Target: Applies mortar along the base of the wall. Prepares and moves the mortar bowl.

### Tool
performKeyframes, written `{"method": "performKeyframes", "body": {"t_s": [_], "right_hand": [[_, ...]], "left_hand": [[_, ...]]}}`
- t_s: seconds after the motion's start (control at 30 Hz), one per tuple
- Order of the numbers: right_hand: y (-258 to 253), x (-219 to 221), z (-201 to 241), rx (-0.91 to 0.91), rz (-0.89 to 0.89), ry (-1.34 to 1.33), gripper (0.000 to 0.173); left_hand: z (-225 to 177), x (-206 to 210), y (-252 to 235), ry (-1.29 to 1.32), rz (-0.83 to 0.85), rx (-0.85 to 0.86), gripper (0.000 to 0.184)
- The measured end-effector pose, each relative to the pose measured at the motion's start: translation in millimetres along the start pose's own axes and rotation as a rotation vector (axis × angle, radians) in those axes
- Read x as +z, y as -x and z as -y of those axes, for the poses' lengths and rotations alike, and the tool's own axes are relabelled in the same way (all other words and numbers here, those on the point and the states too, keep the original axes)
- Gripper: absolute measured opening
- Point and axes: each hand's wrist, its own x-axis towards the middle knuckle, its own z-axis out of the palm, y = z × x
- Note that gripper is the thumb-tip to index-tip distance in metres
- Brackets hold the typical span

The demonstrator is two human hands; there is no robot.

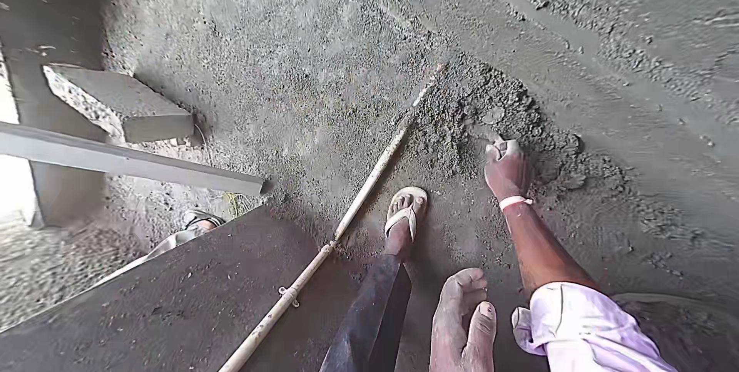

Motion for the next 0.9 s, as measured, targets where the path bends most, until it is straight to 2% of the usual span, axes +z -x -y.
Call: {"method": "performKeyframes", "body": {"t_s": [0.1,0.23,0.4,0.47,0.53,0.63,0.77,0.83,0.9], "right_hand": [[16,3,-14,-0.011,-0.056,-0.085,0.05],[45,-14,-44,0.023,-0.099,-0.085,0.048],[115,-25,-115,0.076,-0.129,-0.217,0.045],[151,-23,-158,0.123,-0.196,-0.314,0.043],[211,-20,-210,0.218,-0.242,-0.374,0.038],[268,-30,-258,0.384,-0.235,-0.567,0.039],[326,-48,-323,0.737,-0.266,-1.178,0.029],[335,-66,-350,0.886,-0.165,-1.415,0.037],[337,-74,-366,0.804,-0.006,-1.33,0.036]], "left_hand": [[8,5,4,-0.048,0.018,0.037,0.044],[19,17,6,-0.093,0.071,0.068,0.043],[34,27,12,-0.21,0.112,0.082,0.042],[45,29,9,-0.268,0.164,0.111,0.043],[60,33,21,-0.299,0.203,0.09,0.044],[68,37,20,-0.338,0.204,0.085,0.043],[80,41,30,-0.396,0.221,0.071,0.043],[86,41,33,-0.408,0.225,0.045,0.044],[88,43,34,-0.42,0.234,0.03,0.044]]}}
